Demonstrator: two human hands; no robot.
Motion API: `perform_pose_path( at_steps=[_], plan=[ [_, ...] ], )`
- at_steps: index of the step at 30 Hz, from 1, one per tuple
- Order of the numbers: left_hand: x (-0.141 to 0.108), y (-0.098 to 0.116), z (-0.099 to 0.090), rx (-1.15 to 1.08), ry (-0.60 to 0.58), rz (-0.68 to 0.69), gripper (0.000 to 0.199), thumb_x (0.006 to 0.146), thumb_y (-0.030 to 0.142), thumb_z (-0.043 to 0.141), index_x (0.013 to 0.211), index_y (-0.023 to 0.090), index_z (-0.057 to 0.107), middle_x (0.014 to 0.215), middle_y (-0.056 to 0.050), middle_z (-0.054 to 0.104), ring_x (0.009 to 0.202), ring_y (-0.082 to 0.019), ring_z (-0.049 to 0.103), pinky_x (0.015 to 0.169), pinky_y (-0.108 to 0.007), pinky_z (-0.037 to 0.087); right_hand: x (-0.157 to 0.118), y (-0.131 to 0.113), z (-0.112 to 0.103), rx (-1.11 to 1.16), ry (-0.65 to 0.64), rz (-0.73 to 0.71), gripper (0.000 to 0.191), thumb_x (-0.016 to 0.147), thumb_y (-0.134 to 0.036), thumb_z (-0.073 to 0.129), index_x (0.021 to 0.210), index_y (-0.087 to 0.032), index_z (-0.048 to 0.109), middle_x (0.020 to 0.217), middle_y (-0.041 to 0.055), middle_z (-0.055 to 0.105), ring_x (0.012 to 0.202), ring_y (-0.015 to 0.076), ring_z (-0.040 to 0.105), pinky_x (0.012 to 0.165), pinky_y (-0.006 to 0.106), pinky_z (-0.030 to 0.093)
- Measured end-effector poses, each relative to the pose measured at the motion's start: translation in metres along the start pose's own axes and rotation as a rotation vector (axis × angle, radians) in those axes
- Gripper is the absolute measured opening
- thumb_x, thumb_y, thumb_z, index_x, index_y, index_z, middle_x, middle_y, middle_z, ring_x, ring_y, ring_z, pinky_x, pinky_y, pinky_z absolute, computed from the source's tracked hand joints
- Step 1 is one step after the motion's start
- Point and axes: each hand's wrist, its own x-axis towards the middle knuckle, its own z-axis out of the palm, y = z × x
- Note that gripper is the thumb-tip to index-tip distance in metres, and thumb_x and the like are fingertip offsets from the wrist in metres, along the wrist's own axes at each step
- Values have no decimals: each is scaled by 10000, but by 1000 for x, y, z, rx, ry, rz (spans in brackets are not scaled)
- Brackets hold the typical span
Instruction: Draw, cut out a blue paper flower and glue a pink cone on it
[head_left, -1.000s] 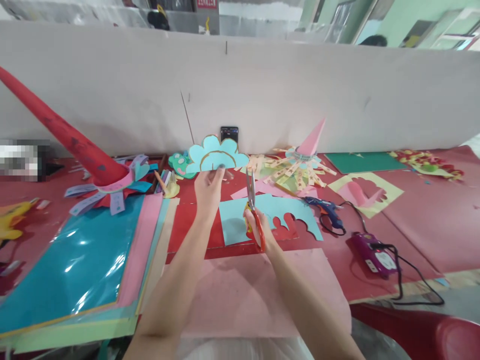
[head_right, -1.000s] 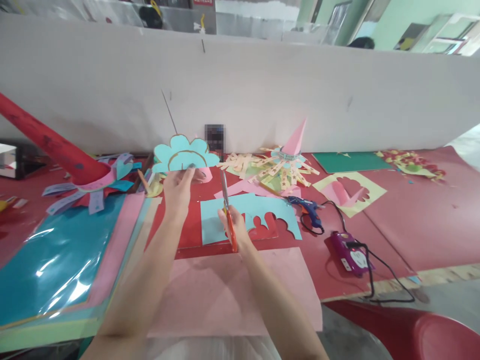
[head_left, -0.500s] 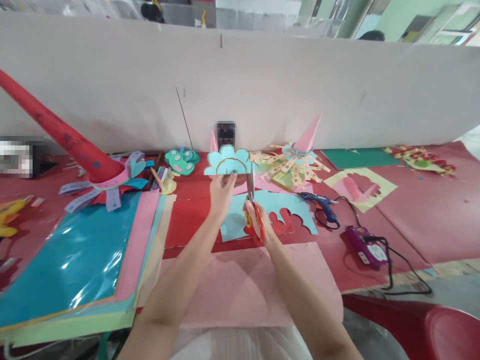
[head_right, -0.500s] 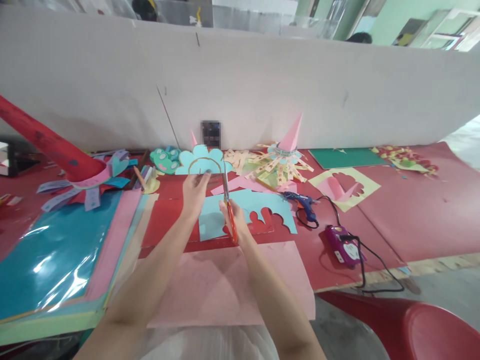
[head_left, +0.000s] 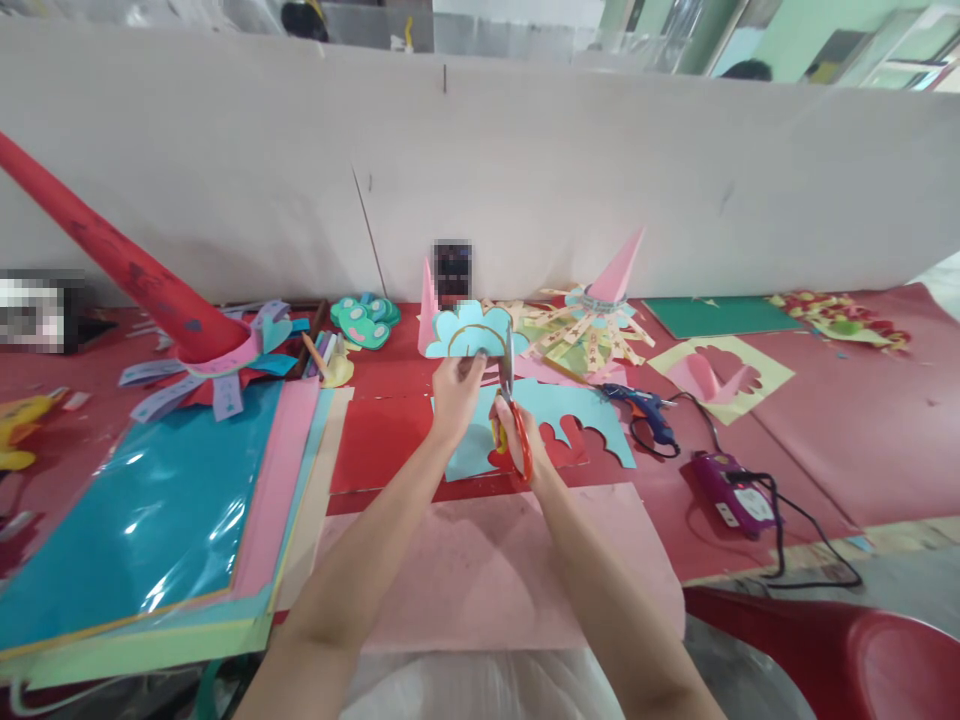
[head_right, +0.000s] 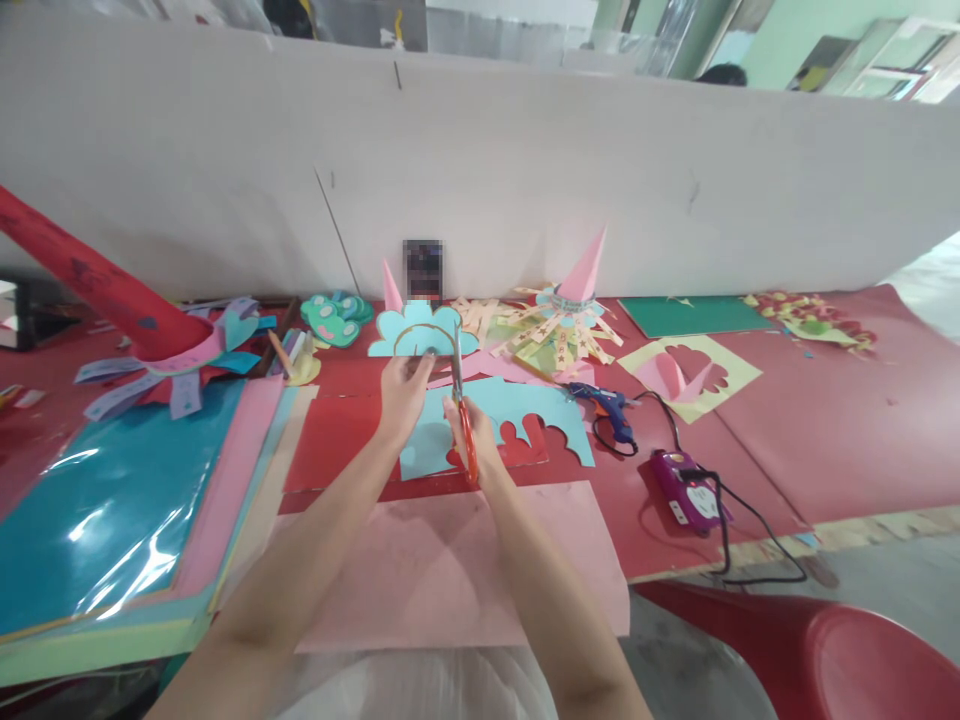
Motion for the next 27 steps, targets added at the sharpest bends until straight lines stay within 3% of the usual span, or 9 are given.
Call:
perform_pose_path(
  at_steps=[12,27],
  plan=[
    [2,-1,-2,-28,-22,-16,143,780,326,599,777,184,612,807,-51,735,808,-220,709,751,-328,551,0,-1,0,9,12,2,476,797,-675,459,663,-218,462,463,-46,416,429,105,399,442,244,350],
    [5,10,-4,34,1,-35,87,784,234,604,737,169,636,763,-59,723,812,-237,697,700,-317,535,0,-4,-1,-3,14,27,483,789,-678,469,641,-219,439,443,-50,408,415,103,381,419,240,334]
  ],
)
